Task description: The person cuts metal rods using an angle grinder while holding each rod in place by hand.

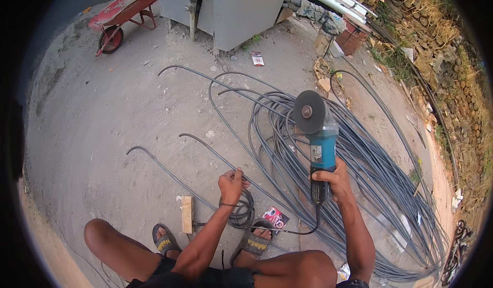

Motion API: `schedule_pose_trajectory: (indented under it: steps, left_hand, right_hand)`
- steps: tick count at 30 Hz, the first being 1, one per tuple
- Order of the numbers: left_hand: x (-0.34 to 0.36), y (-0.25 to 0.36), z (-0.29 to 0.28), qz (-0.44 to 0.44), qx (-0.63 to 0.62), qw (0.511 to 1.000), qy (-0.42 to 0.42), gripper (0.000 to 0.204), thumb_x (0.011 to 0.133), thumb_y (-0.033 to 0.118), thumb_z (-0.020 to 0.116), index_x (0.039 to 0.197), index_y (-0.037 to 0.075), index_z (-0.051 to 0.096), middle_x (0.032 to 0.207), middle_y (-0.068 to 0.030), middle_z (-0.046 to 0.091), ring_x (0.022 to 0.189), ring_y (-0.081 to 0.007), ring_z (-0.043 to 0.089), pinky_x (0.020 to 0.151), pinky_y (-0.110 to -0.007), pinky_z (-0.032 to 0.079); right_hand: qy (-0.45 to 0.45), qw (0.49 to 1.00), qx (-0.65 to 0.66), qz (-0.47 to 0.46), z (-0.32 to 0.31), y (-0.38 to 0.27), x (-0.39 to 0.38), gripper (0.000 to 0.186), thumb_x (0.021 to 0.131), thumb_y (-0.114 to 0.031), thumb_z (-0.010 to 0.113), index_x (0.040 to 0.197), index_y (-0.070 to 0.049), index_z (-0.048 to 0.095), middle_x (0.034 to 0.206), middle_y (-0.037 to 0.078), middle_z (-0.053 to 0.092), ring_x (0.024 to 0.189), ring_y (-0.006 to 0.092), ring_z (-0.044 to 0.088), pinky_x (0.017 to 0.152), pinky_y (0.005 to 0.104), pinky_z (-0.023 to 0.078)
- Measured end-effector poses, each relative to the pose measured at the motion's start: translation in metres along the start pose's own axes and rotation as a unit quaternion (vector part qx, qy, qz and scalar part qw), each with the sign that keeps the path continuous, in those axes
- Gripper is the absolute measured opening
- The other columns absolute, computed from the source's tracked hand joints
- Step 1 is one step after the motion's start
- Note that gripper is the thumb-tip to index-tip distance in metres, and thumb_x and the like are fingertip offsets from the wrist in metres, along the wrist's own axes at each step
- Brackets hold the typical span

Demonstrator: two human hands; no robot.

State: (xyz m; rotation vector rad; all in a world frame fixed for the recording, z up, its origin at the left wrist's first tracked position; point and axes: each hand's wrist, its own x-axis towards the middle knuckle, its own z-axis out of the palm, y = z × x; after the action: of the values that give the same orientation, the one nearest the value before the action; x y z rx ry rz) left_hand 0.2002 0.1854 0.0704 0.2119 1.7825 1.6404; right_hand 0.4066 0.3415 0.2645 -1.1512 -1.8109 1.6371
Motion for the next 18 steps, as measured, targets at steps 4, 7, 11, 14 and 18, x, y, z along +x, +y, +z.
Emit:
schedule_pose_trajectory:
  steps: [4,7,11,14,18]
  left_hand:
    - [0.003,0.032,0.003,0.052,-0.108,0.990,-0.071,0.041,0.103,0.026,0.061,0.090,-0.012,0.067,0.073,-0.0154,0.069,0.062,-0.0203,0.072,0.057,-0.030,0.060]
    - [-0.008,0.041,0.000,0.069,-0.173,0.977,-0.107,0.041,0.105,0.028,0.061,0.095,-0.011,0.067,0.078,-0.0153,0.069,0.067,-0.0207,0.073,0.061,-0.030,0.061]
    - [-0.001,0.010,-0.027,0.056,-0.218,0.971,-0.077,0.037,0.105,0.029,0.060,0.102,-0.007,0.067,0.085,-0.0149,0.071,0.070,-0.0197,0.072,0.066,-0.031,0.061]
    - [-0.006,-0.023,-0.044,-0.037,-0.264,0.964,0.013,0.032,0.105,0.031,0.060,0.107,-0.001,0.063,0.089,-0.0116,0.069,0.077,-0.0199,0.070,0.075,-0.035,0.060]
    - [-0.006,-0.031,-0.021,-0.055,-0.459,0.887,-0.019,0.028,0.105,0.037,0.059,0.106,0.010,0.056,0.086,-0.0040,0.061,0.081,-0.0195,0.063,0.085,-0.040,0.054]
  right_hand:
    - [0.018,1.000,0.017,-0.001,0.008,-0.005,-0.022,0.052,0.060,-0.015,0.075,0.107,0.003,0.060,0.086,0.014,0.069,0.071,0.0231,0.070,0.069,0.0356,0.059]
    - [0.043,0.999,0.018,0.012,-0.001,-0.008,-0.037,0.053,0.060,-0.014,0.074,0.108,0.003,0.060,0.087,0.014,0.069,0.071,0.0229,0.069,0.069,0.0359,0.059]
    - [0.074,0.997,0.030,0.023,-0.004,-0.025,-0.049,0.051,0.061,-0.014,0.073,0.107,0.004,0.060,0.088,0.015,0.069,0.072,0.0235,0.069,0.069,0.0359,0.059]
    - [0.072,0.997,0.038,0.017,-0.004,-0.026,-0.045,0.050,0.061,-0.014,0.072,0.107,0.004,0.061,0.089,0.016,0.069,0.073,0.0239,0.069,0.068,0.0359,0.059]
    - [0.071,0.997,0.036,-0.002,-0.005,-0.028,-0.047,0.049,0.064,-0.013,0.072,0.108,0.005,0.060,0.090,0.016,0.069,0.075,0.0241,0.071,0.069,0.0367,0.061]
